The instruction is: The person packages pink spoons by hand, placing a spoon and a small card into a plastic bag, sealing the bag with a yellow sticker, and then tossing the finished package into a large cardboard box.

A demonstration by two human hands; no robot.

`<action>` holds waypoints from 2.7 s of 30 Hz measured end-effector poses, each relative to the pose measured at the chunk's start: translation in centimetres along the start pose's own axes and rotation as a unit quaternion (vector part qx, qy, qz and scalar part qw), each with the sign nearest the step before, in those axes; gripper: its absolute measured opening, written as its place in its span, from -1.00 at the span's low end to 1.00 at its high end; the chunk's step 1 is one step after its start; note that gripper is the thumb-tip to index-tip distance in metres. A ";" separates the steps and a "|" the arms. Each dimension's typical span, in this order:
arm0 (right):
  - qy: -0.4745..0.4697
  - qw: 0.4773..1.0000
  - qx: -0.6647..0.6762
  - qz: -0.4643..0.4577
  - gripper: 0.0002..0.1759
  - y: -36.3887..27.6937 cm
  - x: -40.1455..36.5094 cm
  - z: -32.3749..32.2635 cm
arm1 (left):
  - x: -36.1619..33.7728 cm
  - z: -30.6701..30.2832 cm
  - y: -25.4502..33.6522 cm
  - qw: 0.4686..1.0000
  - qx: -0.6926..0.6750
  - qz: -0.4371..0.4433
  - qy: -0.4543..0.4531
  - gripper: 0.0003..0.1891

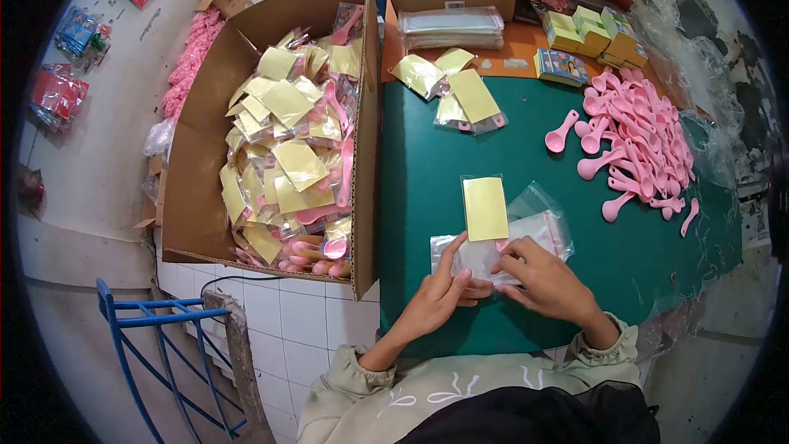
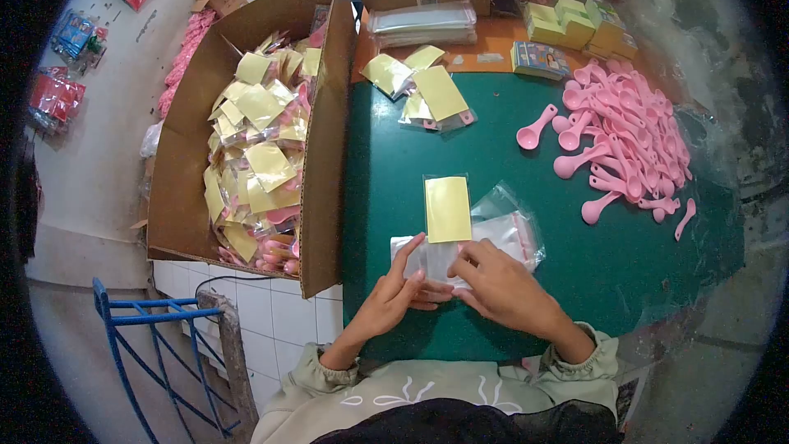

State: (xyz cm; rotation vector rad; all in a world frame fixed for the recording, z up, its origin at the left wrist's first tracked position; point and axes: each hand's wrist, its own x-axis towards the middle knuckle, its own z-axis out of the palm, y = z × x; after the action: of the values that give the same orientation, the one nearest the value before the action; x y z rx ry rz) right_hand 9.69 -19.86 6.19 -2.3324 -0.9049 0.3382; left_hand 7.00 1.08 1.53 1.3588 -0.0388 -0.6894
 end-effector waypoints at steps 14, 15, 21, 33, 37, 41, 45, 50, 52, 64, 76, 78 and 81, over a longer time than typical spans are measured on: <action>0.000 0.995 0.082 -0.052 -0.77 0.2 0.6 2.9 | -1.2 0.1 -0.6 0.996 0.069 0.062 0.005 -0.49; 0.019 0.996 0.065 -0.062 -0.77 0.2 0.7 3.1 | -1.0 0.1 -0.5 0.998 0.052 0.044 0.008 -0.48; 0.075 0.990 -0.014 -0.115 -0.75 -0.5 0.6 4.2 | -0.1 0.7 0.2 0.997 0.067 0.037 0.018 -0.47; 0.119 0.932 0.340 0.034 -0.68 10.4 -10.0 -11.3 | 0.2 0.5 -0.3 0.998 -0.055 0.017 -0.031 -0.67; 0.383 0.832 0.083 0.393 -0.72 15.3 -14.3 -16.2 | 0.1 0.4 -0.6 0.999 -0.036 0.013 -0.031 -0.70; 0.309 0.816 -0.205 0.443 -0.54 14.3 -13.4 -12.3 | 0.2 0.4 -1.3 0.999 -0.008 0.031 -0.014 -0.71; 0.140 0.985 -0.021 0.099 -0.34 2.8 -4.2 -2.9 | 0.1 1.0 -0.2 0.998 -0.067 0.022 -0.003 -0.72; 0.204 0.978 0.045 0.011 -0.63 1.8 -2.6 3.3 | -1.2 0.4 0.0 0.991 -0.133 0.002 -0.027 -0.72; 0.202 0.976 0.083 0.019 -0.73 1.7 -2.8 3.4 | -1.6 0.2 0.2 0.988 -0.152 0.006 -0.021 -0.73; 0.167 0.953 0.244 0.060 -0.83 1.8 -4.2 3.5 | -1.5 0.7 -0.3 0.959 0.240 0.132 0.078 -0.86; 0.208 0.799 0.511 0.238 -0.91 1.0 -3.3 5.9 | -1.5 1.7 -0.5 0.943 0.273 0.147 0.122 -0.86; 0.211 0.790 0.514 0.260 -0.90 0.8 -3.1 5.9 | -1.4 1.9 -0.7 0.946 0.256 0.141 0.139 -0.88; 0.236 0.792 0.496 0.266 -0.89 0.6 -2.8 6.1 | -1.3 1.9 -1.6 0.957 0.215 0.114 0.158 -0.89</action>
State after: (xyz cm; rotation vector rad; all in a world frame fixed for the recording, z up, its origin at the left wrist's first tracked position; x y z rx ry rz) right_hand 5.31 -19.39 1.06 -1.4738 0.2169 0.3160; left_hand 4.43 -0.07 1.00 1.8376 -0.0919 -0.2684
